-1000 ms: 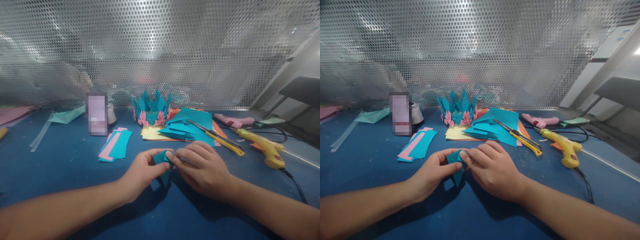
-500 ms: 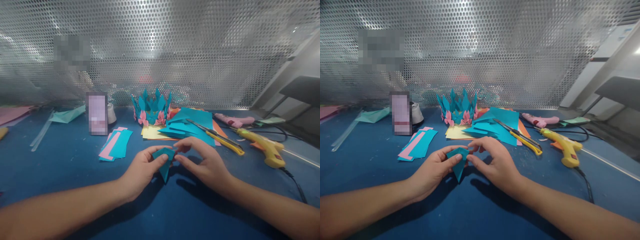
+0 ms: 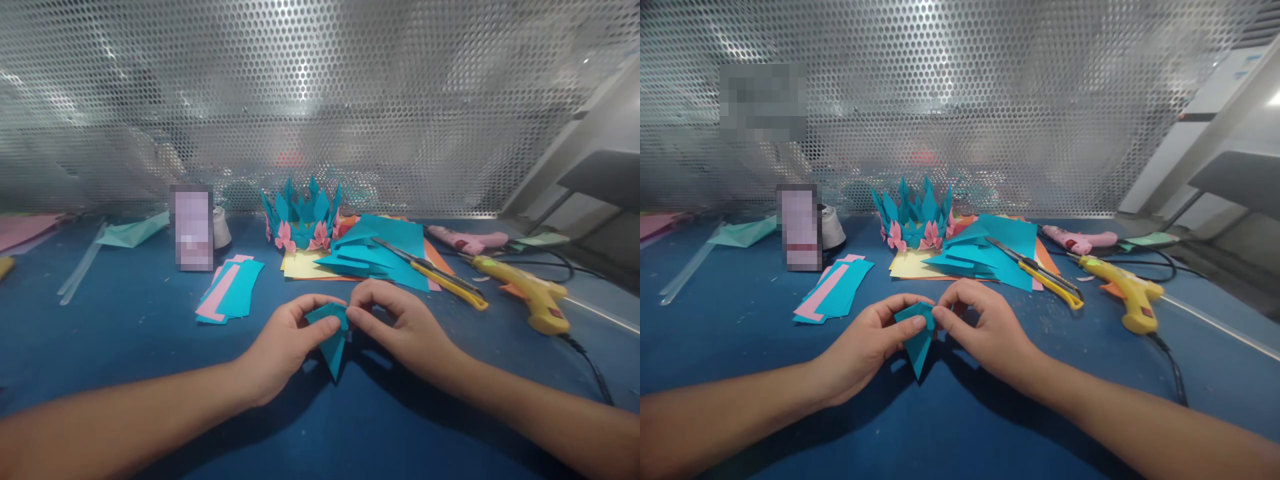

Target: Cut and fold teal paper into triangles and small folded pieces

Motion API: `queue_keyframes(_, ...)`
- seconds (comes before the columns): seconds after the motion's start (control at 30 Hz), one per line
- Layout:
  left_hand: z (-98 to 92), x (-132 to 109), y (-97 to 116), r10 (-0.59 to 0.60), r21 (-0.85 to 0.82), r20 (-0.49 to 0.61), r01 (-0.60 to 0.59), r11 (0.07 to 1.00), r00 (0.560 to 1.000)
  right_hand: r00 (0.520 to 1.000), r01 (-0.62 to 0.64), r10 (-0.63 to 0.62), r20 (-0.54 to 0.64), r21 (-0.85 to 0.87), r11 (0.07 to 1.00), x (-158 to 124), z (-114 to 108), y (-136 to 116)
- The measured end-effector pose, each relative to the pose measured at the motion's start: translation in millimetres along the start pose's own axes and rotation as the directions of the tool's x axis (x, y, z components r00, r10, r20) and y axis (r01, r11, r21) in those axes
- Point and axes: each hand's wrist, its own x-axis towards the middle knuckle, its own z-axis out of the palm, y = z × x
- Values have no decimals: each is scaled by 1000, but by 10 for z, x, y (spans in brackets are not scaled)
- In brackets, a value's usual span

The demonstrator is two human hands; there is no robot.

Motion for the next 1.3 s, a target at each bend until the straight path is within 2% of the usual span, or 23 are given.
queue_keyframes(0.3, 36, 0, 52, -6, -129, -38, 1, 992, 999, 986, -62, 57, 158, 22, 998, -54, 68, -24)
queue_keyframes(0.5, 42, -5, 73, 7, -177, -29, -12, 984, 1000, 981, -102, 90, 171, 66, 993, -42, 68, -32)
queue_keyframes(0.93, 38, 18, 40, 17, -135, -55, -24, 991, 998, 943, -271, 215, 253, 216, 938, -36, 46, -28)
queue_keyframes(1.1, 39, 6, 22, 35, -86, -68, -41, 995, 997, 953, -214, 162, 258, 189, 958, -39, 24, -36)
queue_keyframes(1.3, 22, 23, 8, 37, -35, -62, -39, 999, 997, 974, -148, 130, 186, 86, 985, -32, 44, -43)
